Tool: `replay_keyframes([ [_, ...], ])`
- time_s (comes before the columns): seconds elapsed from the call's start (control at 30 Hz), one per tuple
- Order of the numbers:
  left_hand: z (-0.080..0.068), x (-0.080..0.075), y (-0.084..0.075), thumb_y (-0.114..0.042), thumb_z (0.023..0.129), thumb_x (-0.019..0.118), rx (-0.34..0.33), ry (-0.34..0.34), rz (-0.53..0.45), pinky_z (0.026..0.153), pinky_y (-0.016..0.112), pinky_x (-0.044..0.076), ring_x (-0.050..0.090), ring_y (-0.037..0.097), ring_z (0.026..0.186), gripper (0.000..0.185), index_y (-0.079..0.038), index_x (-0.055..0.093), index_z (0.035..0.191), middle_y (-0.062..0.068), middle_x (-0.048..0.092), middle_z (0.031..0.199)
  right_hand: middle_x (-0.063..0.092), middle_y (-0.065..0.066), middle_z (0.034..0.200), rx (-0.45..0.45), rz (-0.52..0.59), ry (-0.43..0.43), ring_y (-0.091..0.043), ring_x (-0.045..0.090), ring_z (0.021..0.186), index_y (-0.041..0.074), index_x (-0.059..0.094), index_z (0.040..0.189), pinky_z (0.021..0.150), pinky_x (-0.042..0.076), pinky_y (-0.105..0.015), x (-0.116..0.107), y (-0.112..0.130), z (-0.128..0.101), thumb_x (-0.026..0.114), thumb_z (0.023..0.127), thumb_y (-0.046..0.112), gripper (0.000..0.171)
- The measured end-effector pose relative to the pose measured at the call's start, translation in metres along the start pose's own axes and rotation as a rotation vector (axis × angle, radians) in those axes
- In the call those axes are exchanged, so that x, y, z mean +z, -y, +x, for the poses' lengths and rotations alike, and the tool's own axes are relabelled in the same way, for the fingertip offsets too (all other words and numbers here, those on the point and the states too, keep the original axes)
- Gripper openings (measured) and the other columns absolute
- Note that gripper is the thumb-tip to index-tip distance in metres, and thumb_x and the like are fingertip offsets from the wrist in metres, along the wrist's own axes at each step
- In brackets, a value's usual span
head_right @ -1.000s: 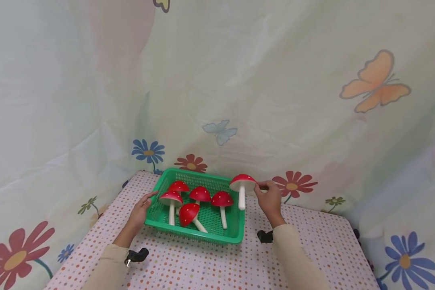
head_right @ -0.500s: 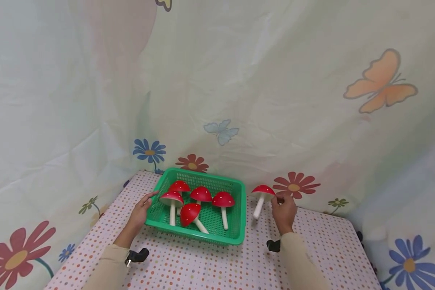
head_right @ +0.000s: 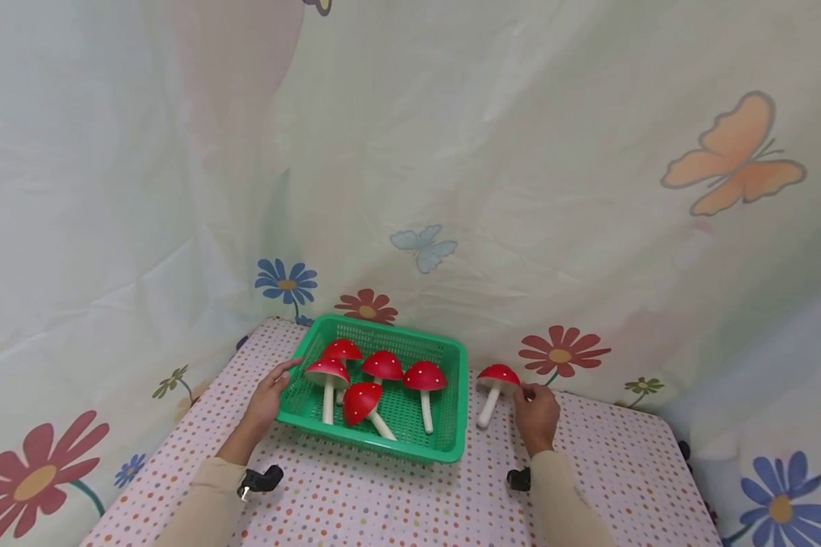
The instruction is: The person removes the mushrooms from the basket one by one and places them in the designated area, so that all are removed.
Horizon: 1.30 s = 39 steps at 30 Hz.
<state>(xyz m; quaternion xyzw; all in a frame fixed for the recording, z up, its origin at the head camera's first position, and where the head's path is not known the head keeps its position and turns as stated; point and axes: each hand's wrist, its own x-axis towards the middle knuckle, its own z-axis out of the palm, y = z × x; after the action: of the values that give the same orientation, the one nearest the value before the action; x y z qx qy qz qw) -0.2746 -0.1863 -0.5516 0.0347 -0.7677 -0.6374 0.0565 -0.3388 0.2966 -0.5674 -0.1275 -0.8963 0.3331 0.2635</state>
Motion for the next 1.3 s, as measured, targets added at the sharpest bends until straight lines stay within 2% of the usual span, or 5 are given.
replay_keyframes([
  [0.33, 0.001, -0.003, 0.0, -0.022, 0.109, 0.032, 0.007, 0.01, -0.026, 0.12, 0.062, 0.016, 0.015, 0.037, 0.152, 0.041, -0.018, 0.047, 0.146, 0.012, 0.029, 0.162, 0.056, -0.025, 0.131, -0.052, 0.012, 0.125, -0.043, 0.058, 0.12, -0.002, 0.055, 0.13, 0.092, 0.053, -0.054, -0.001, -0.004, -0.006, 0.061, 0.097, 0.01, 0.036],
  [0.47, 0.002, -0.003, -0.001, -0.021, 0.109, 0.032, 0.002, 0.006, -0.045, 0.121, 0.061, 0.015, 0.015, 0.036, 0.152, 0.041, -0.017, 0.048, 0.146, 0.012, 0.029, 0.161, 0.053, -0.025, 0.136, -0.108, 0.006, 0.117, -0.044, 0.059, 0.12, -0.001, 0.049, 0.137, 0.095, 0.051, -0.055, -0.003, -0.003, -0.011, 0.063, 0.094, 0.006, 0.046],
  [0.7, 0.001, -0.002, -0.002, -0.021, 0.109, 0.031, -0.008, 0.012, -0.039, 0.12, 0.062, 0.014, 0.013, 0.037, 0.152, 0.041, -0.018, 0.047, 0.146, 0.013, 0.027, 0.162, 0.054, -0.023, 0.133, -0.164, -0.089, 0.086, -0.043, 0.061, 0.114, 0.0, 0.05, 0.135, 0.085, 0.054, -0.054, -0.012, 0.001, -0.022, 0.066, 0.09, 0.003, 0.048],
  [1.07, 0.0, -0.002, -0.001, -0.019, 0.109, 0.03, -0.003, 0.028, -0.061, 0.121, 0.061, 0.013, 0.013, 0.037, 0.152, 0.041, -0.016, 0.046, 0.147, 0.012, 0.027, 0.162, 0.053, -0.025, 0.134, -0.148, -0.106, 0.08, -0.044, 0.063, 0.112, -0.001, 0.05, 0.136, 0.089, 0.053, -0.056, -0.028, -0.001, -0.023, 0.063, 0.094, 0.009, 0.045],
  [1.3, -0.001, -0.001, -0.002, -0.018, 0.109, 0.03, -0.007, 0.028, -0.065, 0.121, 0.061, 0.013, 0.013, 0.037, 0.152, 0.041, -0.016, 0.047, 0.147, 0.012, 0.028, 0.162, 0.056, -0.023, 0.129, -0.208, -0.068, -0.021, -0.041, 0.066, 0.103, 0.001, 0.053, 0.133, 0.07, 0.056, -0.052, -0.03, -0.008, -0.024, 0.06, 0.096, 0.014, 0.04],
])
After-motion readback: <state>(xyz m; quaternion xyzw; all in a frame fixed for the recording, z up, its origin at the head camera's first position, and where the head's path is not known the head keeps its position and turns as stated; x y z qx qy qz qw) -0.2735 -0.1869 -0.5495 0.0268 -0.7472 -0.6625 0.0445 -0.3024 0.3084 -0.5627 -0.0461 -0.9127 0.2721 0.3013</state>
